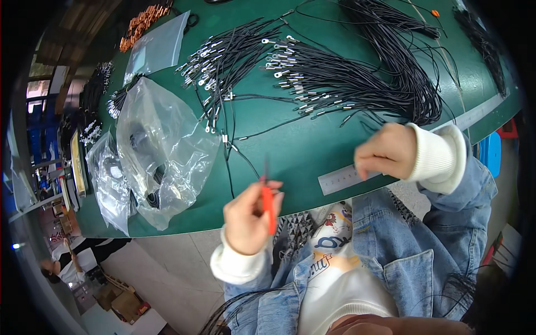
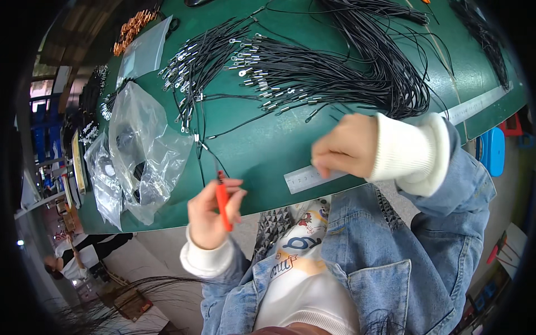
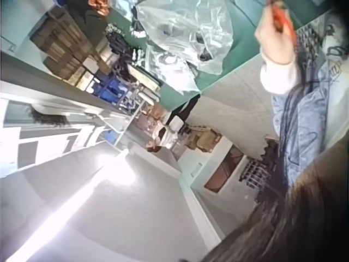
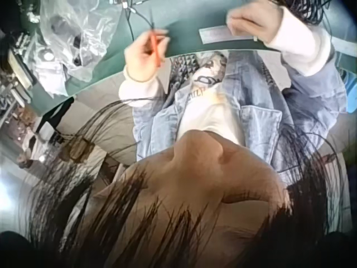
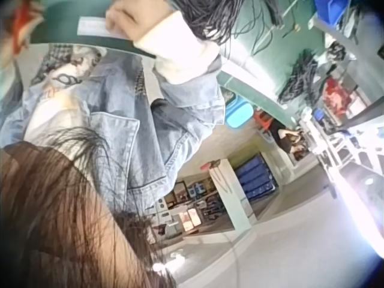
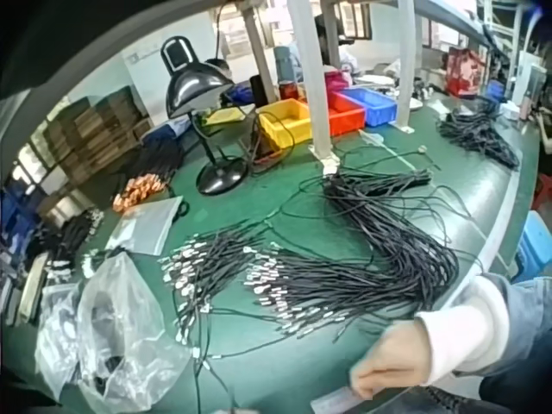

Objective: The person measures black wires against a metal ruler on the table and cuts them using shears.

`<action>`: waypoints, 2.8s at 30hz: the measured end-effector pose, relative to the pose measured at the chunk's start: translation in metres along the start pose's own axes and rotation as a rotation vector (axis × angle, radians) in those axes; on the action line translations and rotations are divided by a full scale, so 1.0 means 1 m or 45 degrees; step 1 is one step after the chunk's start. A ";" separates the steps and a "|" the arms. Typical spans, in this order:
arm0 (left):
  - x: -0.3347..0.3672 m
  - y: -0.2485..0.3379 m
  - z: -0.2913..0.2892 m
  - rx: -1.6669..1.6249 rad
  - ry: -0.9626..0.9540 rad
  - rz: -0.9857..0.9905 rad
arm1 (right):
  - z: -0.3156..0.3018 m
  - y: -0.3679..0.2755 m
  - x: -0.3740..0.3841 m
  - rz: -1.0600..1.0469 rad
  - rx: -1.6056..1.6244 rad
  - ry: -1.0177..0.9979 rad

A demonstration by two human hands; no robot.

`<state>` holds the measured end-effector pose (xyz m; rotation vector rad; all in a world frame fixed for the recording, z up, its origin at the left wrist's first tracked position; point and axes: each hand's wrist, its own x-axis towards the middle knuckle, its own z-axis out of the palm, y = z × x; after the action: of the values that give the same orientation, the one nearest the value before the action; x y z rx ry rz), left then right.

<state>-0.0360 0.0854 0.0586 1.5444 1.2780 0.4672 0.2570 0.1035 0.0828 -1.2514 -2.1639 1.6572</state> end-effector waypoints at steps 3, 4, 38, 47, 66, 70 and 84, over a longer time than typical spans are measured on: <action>-0.001 -0.017 -0.021 0.069 -0.074 -0.106 | 0.004 0.006 -0.023 -0.100 -0.030 -0.031; 0.004 -0.019 -0.020 0.072 -0.077 -0.104 | 0.005 0.007 -0.029 -0.121 -0.077 -0.044; 0.047 -0.002 0.012 0.640 0.532 0.637 | 0.006 0.053 -0.010 -0.187 -0.924 1.061; 0.045 0.014 0.028 0.484 0.260 0.659 | -0.013 0.050 -0.007 -0.204 0.417 0.979; 0.038 0.011 0.040 -0.495 -0.345 0.304 | 0.028 0.003 -0.009 -0.278 -0.174 0.571; 0.031 0.006 0.046 -0.543 -0.510 0.249 | 0.046 0.012 -0.005 -0.286 -0.270 0.627; 0.024 0.002 0.062 -0.027 -0.294 0.472 | 0.052 0.021 -0.017 0.033 -0.247 0.358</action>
<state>0.0234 0.0788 0.0288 1.7678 0.8098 0.5159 0.2500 0.0548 0.0513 -1.4677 -2.1785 1.2139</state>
